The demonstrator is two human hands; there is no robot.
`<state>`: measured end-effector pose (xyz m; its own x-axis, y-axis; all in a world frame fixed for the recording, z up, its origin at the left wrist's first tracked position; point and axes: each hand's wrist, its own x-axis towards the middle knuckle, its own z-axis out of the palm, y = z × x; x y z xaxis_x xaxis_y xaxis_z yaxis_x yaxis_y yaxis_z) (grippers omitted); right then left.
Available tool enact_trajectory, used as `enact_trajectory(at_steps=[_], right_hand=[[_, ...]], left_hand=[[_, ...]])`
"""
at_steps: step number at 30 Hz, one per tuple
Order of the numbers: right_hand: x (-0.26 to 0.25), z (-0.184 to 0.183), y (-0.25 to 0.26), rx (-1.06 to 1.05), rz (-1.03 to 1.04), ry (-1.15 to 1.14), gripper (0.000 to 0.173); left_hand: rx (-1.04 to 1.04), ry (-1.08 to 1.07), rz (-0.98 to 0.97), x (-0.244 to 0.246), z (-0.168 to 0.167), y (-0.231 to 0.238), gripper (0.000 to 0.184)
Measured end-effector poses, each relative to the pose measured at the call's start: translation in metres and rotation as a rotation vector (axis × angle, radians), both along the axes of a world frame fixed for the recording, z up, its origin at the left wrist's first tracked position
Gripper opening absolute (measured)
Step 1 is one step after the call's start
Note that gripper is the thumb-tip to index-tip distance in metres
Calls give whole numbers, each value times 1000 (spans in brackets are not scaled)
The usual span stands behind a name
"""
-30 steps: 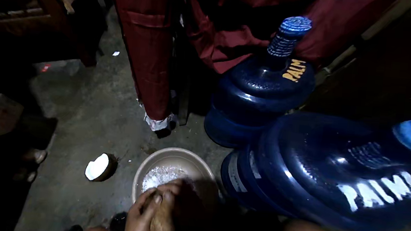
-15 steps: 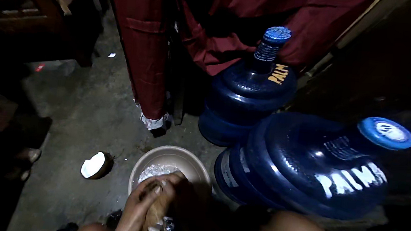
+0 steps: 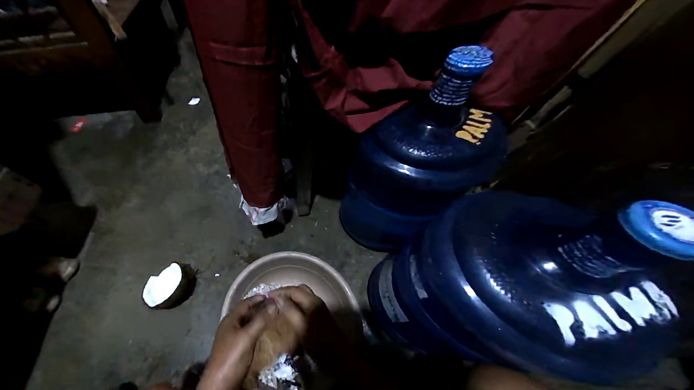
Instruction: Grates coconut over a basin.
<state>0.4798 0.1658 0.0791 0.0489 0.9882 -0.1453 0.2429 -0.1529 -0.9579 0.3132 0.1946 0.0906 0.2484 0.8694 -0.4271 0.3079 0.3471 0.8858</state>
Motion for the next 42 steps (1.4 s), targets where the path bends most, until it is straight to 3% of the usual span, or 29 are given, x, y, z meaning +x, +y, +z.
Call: enact_trajectory(at_steps=[3, 7, 10, 12, 14, 15, 17, 19, 22, 25, 27, 30, 32, 34, 35, 39, 42], right_hand=[[-19, -32, -23, 261, -86, -51, 28], [-6, -52, 19, -207, 22, 88, 33], [7, -47, 60, -597, 81, 122, 66], [15, -17, 72, -711, 137, 118, 83], [17, 22, 60, -644, 261, 67, 81], [14, 33, 44, -512, 308, 9, 72], [1, 25, 2, -132, 255, -105, 48], [-9, -6, -23, 59, 124, -93, 40], [-9, -59, 1, -6, 89, -25, 38], [-2, -52, 39, -409, 100, 164, 44], [1, -47, 52, -469, 102, 170, 49], [4, -10, 46, -365, 150, 81, 46], [1, 9, 14, -90, 163, -65, 38], [-10, 2, -10, 198, 140, -193, 32], [-14, -8, -13, 198, 129, -161, 33], [-10, -46, 12, -144, 121, 78, 37], [-1, -54, 41, -396, 116, 208, 44]], left_hand=[[134, -6, 85, -9, -10, -37, 54], [-143, 40, 65, 0, -51, 4, 42], [-466, -80, -6, 4, -52, 34, 66], [-585, -122, -25, 3, -34, 44, 76], [-510, -138, -39, 1, -1, 32, 67], [-411, -151, -63, -3, 11, 21, 58], [-159, -170, -104, -10, 15, -4, 48], [0, -117, -16, -10, -6, -25, 52], [-71, 11, 63, -3, -45, -12, 43], [-233, 37, -3, 1, -62, 21, 48], [-306, -40, 7, 5, -58, 30, 52], [-204, -102, -14, 3, -19, 28, 43], [-89, -44, -34, -3, 6, 6, 41], [19, -14, 17, -10, 5, -21, 48], [33, -26, 67, -11, -6, -30, 49], [-118, -59, 111, -6, -48, -13, 38], [-237, -2, 40, 1, -60, 15, 50]])
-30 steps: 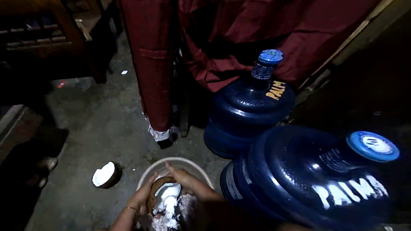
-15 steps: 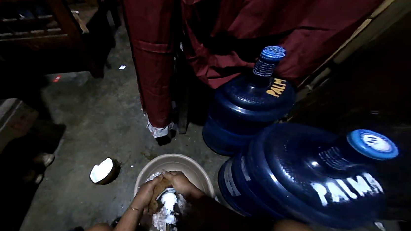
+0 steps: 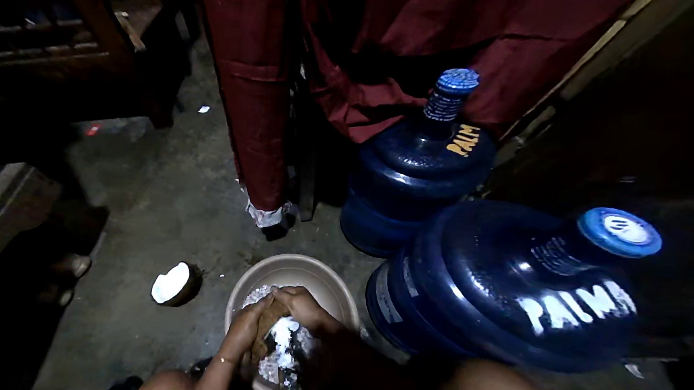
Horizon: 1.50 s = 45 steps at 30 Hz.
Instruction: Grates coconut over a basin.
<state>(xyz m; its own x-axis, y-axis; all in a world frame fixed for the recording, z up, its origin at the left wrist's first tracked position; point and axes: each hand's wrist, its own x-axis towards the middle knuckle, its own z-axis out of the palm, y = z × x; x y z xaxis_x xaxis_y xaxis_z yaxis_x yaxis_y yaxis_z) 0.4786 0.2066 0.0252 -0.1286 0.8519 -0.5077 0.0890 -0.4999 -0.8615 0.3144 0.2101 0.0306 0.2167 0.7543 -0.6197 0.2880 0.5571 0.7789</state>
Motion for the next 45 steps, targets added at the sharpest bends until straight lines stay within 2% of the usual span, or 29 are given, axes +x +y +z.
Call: enact_trajectory(at_steps=[2, 4, 6, 7, 8, 10, 13, 14, 16, 18, 20, 22, 24, 25, 26, 28, 30, 32, 34, 36, 38, 39, 40, 41, 43, 45], right_hand=[[2, 12, 6, -16, -18, -6, 47], [4, 40, -2, 43, -10, -46, 42], [2, 58, -31, 300, 27, -179, 34], [-3, 53, -46, 532, 16, -279, 31], [-6, 43, -52, 635, -2, -282, 32], [-9, 17, -49, 555, -33, -153, 34], [-4, -1, -23, 149, -47, 20, 36], [-1, -1, -12, 31, -45, 37, 41], [6, 0, 3, -175, -35, -24, 62], [13, 18, 14, -297, -21, -50, 79], [20, 47, 7, -277, 0, -23, 77], [18, 79, -16, -70, 88, -93, 64], [7, 68, -47, 289, 91, -237, 45], [0, 55, -58, 409, 45, -263, 38], [-5, 42, -61, 432, -4, -232, 35], [-9, 17, -49, 338, -65, -138, 33], [-7, 5, -26, 126, -64, -72, 33], [-6, 8, -4, -27, -33, -72, 37], [-1, 12, 7, -88, -35, -84, 44], [4, 32, 8, -60, -50, -89, 42], [2, 63, -12, 50, -41, -137, 36], [-1, 72, -29, 204, -25, -207, 33], [-7, 66, -44, 452, -54, -294, 30], [-12, 53, -50, 573, -88, -302, 28], [-17, 22, -47, 501, -83, -218, 29], [-12, 17, -24, 208, -2, -138, 32]], left_hand=[[-24, -19, 1, 4, 11, 8, 51], [41, -46, 7, 5, 40, 2, 44], [144, -40, 4, -1, 64, -22, 40], [198, -25, 13, -5, 66, -35, 43], [243, -12, 38, -7, 59, -44, 48], [249, 7, 83, -8, 33, -45, 45], [111, 95, 1, -4, 12, -15, 41], [49, 120, -63, -2, 9, -1, 49], [-114, 115, -199, -4, 8, 17, 73], [-206, 131, -190, -3, 37, 23, 85], [-157, 87, -179, -7, 72, 10, 78], [37, -44, -188, -9, 87, -11, 61], [201, -77, -127, -7, 80, -35, 57], [250, -72, -78, -6, 66, -44, 58], [272, -68, -27, -6, 50, -48, 56], [229, -53, 27, -7, 25, -38, 45], [144, -43, 14, -8, 8, -20, 38], [37, -48, -16, -7, 2, -1, 43], [-42, -81, -19, 0, 2, 10, 49], [-2, -121, -28, 1, 17, 14, 46], [140, -130, -37, -3, 44, -5, 42], [226, -122, -38, -7, 56, -19, 42], [307, -113, -21, -10, 61, -33, 45], [363, -109, 10, -11, 56, -43, 47], [328, -108, 106, -13, 28, -52, 42], [234, -95, 148, -11, 6, -38, 35]])
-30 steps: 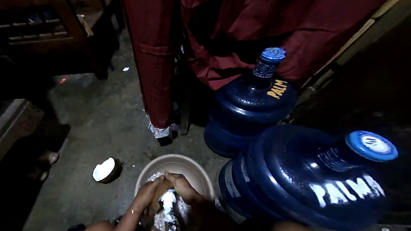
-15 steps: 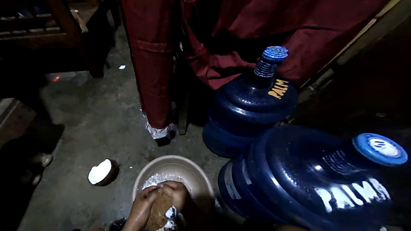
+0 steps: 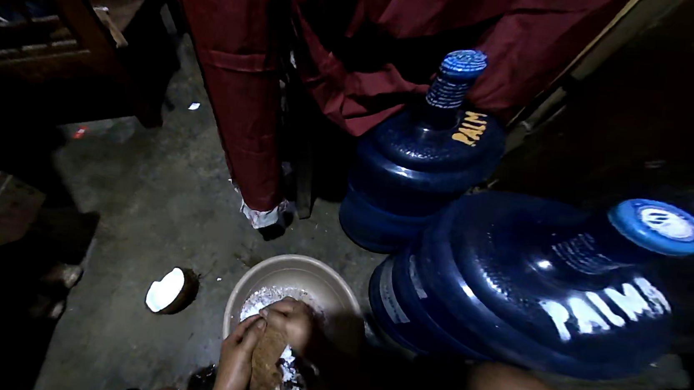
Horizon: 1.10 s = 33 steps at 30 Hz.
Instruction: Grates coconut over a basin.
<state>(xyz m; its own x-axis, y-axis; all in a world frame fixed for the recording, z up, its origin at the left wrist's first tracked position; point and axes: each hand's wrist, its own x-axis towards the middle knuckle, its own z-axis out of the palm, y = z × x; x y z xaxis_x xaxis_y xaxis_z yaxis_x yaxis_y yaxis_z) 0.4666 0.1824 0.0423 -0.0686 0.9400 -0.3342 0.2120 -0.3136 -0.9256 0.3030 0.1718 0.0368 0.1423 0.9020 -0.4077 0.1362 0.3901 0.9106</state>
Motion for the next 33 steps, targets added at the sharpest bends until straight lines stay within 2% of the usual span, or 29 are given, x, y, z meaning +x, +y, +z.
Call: enact_trajectory(at_steps=[2, 4, 7, 9, 11, 12, 14, 17, 19, 21, 22, 24, 25, 26, 27, 28, 29, 30, 33], right_hand=[[3, -2, 22, -191, 13, 59, 34], [4, -11, 32, -254, -27, 84, 37], [8, 19, 33, -253, -50, 54, 39], [7, 49, 5, -80, -69, -17, 32], [-1, 38, -23, 265, -133, -82, 27], [-3, 24, -27, 305, -140, -47, 27], [-3, -6, -18, 213, -106, 66, 29], [6, -16, 14, -118, -48, 159, 31], [8, -22, 32, -277, -63, 155, 41], [9, -10, 44, -363, -54, 102, 55], [10, 3, 44, -362, -35, 91, 58], [15, 34, 28, -244, 50, 55, 54], [15, 46, 14, -119, 93, 15, 48], [11, 47, -4, 84, 82, -46, 42], [3, 34, -18, 329, -11, -99, 36], [-3, 13, -24, 457, -77, -88, 33], [-7, -6, -25, 451, -101, -54, 33], [-7, -14, -20, 343, -98, -17, 34], [5, 0, 14, -153, -14, 53, 39]], left_hand=[[-97, 26, -28, 2, -7, 21, 36], [-185, 18, -56, 7, -10, 35, 42], [-174, -51, -88, 10, 16, 40, 43], [-30, -39, -135, 4, 42, 22, 40], [132, 25, -149, -2, 48, 1, 51], [161, 50, -115, -2, 41, -7, 53], [99, 107, -50, -1, 18, -6, 48], [-78, 156, -79, 6, 1, 23, 38], [-238, 142, -134, 10, 0, 42, 48], [-353, 101, -133, 13, 7, 57, 55], [-347, 100, -131, 13, 17, 60, 54], [-209, 126, -156, 11, 44, 47, 45], [-108, 137, -167, 8, 56, 34, 40], [-7, 157, -175, 3, 63, 21, 39], [83, 179, -164, 1, 64, 8, 43], [137, 189, -131, 1, 57, 0, 46], [136, 182, -95, 0, 42, -4, 45], [106, 163, -73, 0, 26, -1, 41], [-78, 223, -127, 5, 1, 32, 38]])
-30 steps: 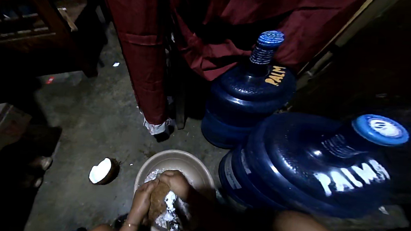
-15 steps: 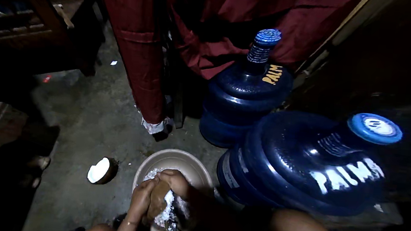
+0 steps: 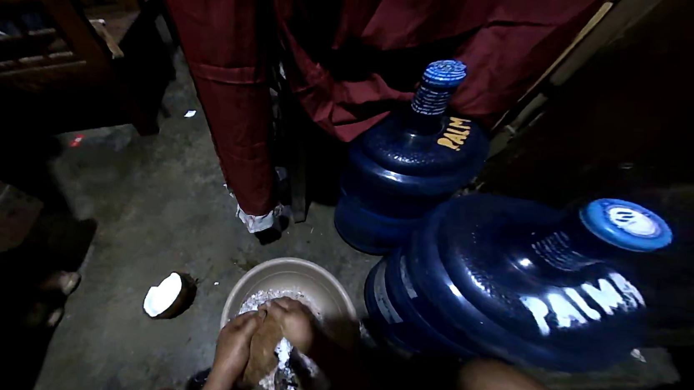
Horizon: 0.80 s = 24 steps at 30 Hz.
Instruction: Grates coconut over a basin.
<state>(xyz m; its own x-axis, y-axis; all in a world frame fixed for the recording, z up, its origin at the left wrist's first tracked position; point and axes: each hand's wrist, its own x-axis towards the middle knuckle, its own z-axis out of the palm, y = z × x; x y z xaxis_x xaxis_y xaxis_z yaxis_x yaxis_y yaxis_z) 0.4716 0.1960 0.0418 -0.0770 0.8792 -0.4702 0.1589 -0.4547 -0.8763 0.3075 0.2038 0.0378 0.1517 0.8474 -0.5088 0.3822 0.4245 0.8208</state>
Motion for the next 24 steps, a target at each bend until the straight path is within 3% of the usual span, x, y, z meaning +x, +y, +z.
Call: enact_trajectory(at_steps=[3, 5, 7, 10, 12, 14, 15, 17, 19, 22, 24], right_hand=[[4, -4, 24, -277, -22, -1, 63], [9, 9, 34, -365, -35, 43, 77], [16, 36, 26, -361, 59, 34, 84], [13, 68, -10, -32, 216, -87, 67], [-2, 31, -43, 420, 73, -223, 43], [-10, -4, -50, 549, -54, -192, 34], [-11, -10, -45, 491, -77, -165, 33], [-4, -3, -24, 165, -8, -62, 38], [0, 0, 1, -32, 47, -29, 44], [10, 9, 19, -130, 39, -15, 54], [13, 28, 13, -100, 24, -11, 56]], left_hand=[[-269, 10, -90, 3, -1, 24, 68], [-384, -35, -98, 1, 21, 33, 87], [-388, -57, -105, -4, 51, 21, 85], [-148, -117, -144, -9, 75, -11, 62], [39, -149, -99, -8, 58, -30, 48], [155, -120, -16, -5, 29, -32, 40], [146, -88, -4, -4, 20, -25, 37], [47, -4, -17, -2, 10, -9, 35], [-71, 38, -65, 2, 8, 9, 45], [-215, -49, -56, 13, 4, 22, 61], [-186, -117, -60, 15, 24, 19, 59]])
